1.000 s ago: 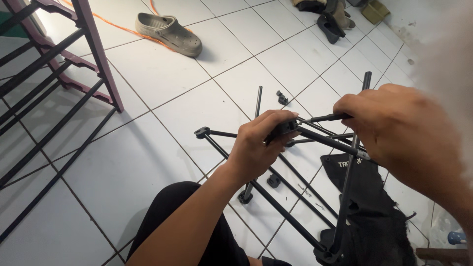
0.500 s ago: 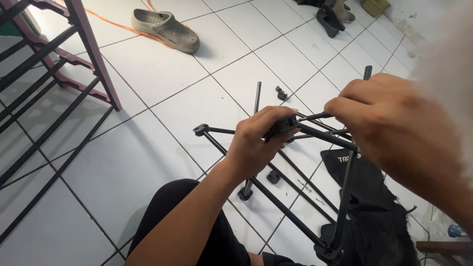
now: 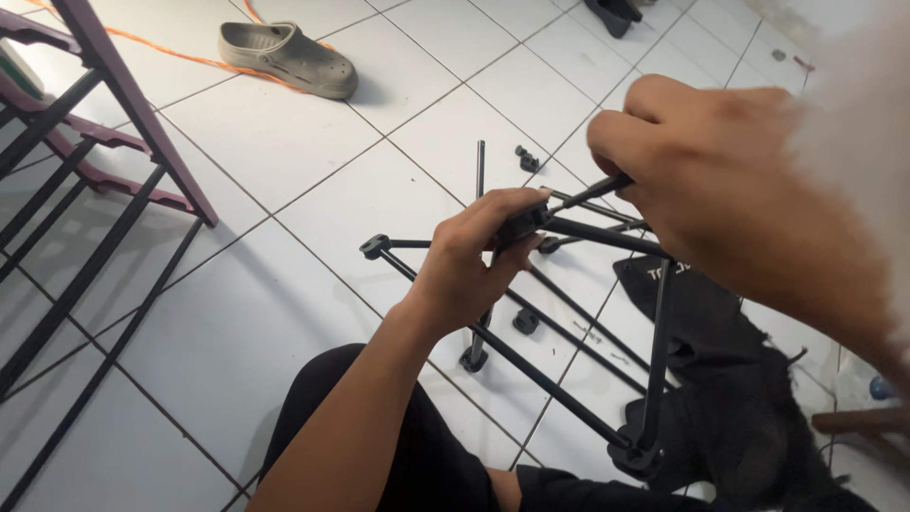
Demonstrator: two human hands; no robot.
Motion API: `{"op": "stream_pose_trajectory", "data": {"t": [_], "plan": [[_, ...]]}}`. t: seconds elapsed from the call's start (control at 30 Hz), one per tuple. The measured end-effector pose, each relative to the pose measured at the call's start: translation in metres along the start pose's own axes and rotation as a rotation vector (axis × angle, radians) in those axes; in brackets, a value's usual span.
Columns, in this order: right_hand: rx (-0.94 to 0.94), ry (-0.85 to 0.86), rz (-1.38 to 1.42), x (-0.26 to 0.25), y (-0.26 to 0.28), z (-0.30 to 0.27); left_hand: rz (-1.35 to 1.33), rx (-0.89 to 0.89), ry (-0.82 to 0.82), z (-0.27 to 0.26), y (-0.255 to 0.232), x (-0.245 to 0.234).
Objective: The person assembles a black metal folding frame on a tiled floor. They connect multiple tubular poles using plastic joints and tighten them with an Allen key, then unfold the frame into a rectangular shape.
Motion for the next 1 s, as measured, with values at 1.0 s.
{"op": "stream_pose_trajectory", "data": {"t": [1.0], "plan": [[-0.056,0.035,0.067,0.008,0.004,0.004,0.030,-0.098,-0.031,-0.003,0.010,0.011]]}}
Point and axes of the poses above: each hand's wrist, its own z-axis towards the middle knuckle, its own x-axis out of the palm, y = z × x, the point moved 9 cm from there along z, towards the middle knuckle, and after that the axes turned 11 degrees about -x, right-handed, at the moved point
